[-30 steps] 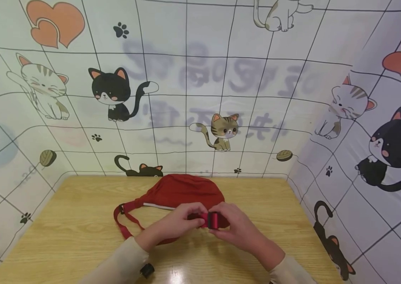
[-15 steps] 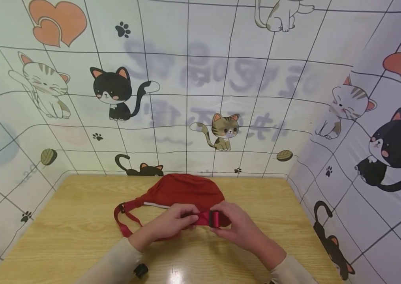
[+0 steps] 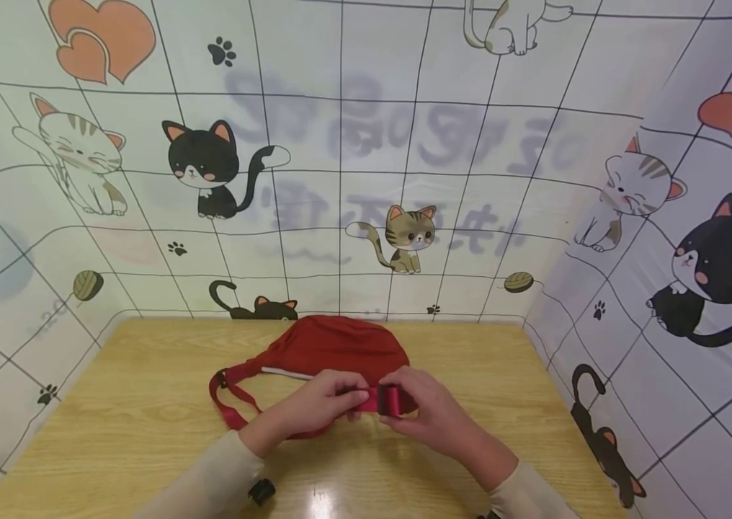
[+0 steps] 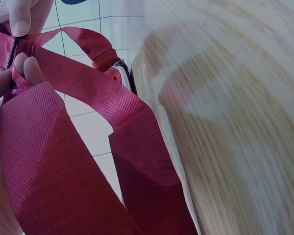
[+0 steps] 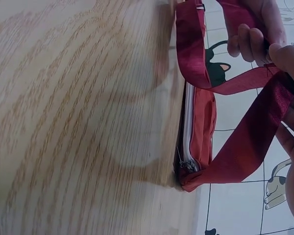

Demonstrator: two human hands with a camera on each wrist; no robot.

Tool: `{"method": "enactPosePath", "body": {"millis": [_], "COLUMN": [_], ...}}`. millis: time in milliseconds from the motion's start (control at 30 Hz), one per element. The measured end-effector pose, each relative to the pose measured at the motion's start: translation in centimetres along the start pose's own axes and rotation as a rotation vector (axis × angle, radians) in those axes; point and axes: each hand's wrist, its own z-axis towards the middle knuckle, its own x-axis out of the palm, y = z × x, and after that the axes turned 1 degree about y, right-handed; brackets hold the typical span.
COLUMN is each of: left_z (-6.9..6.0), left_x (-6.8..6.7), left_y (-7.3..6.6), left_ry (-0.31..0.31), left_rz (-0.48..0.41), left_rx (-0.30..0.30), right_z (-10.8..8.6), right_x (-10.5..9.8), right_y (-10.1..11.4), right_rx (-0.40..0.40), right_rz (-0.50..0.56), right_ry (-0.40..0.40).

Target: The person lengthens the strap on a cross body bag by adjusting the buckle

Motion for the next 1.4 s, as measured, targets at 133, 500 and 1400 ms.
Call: {"method": "enactPosePath", "body": {"millis": [133, 500, 1400], "left_z": [0.3, -0.5, -1.0], "left_x": [0.3, -0.3, -1.1], "left_y": [-0.3, 0.1, 0.0], "left_ry": [0.019, 0.072, 0.065], "left_rz": [-0.009, 0.018, 0.021], "left_rx": [0.014, -0.032, -0.016], "right_z": [0.1, 0.3, 0.1], "right_x": [0.2, 0.2, 0.2], "right_y": [0.1, 0.4, 0.4], "right_rx": [0.024, -0.006, 0.038], "right_rz": [0.019, -0.017, 0.027], "right_ry": [0.024, -0.008, 0.007]}}
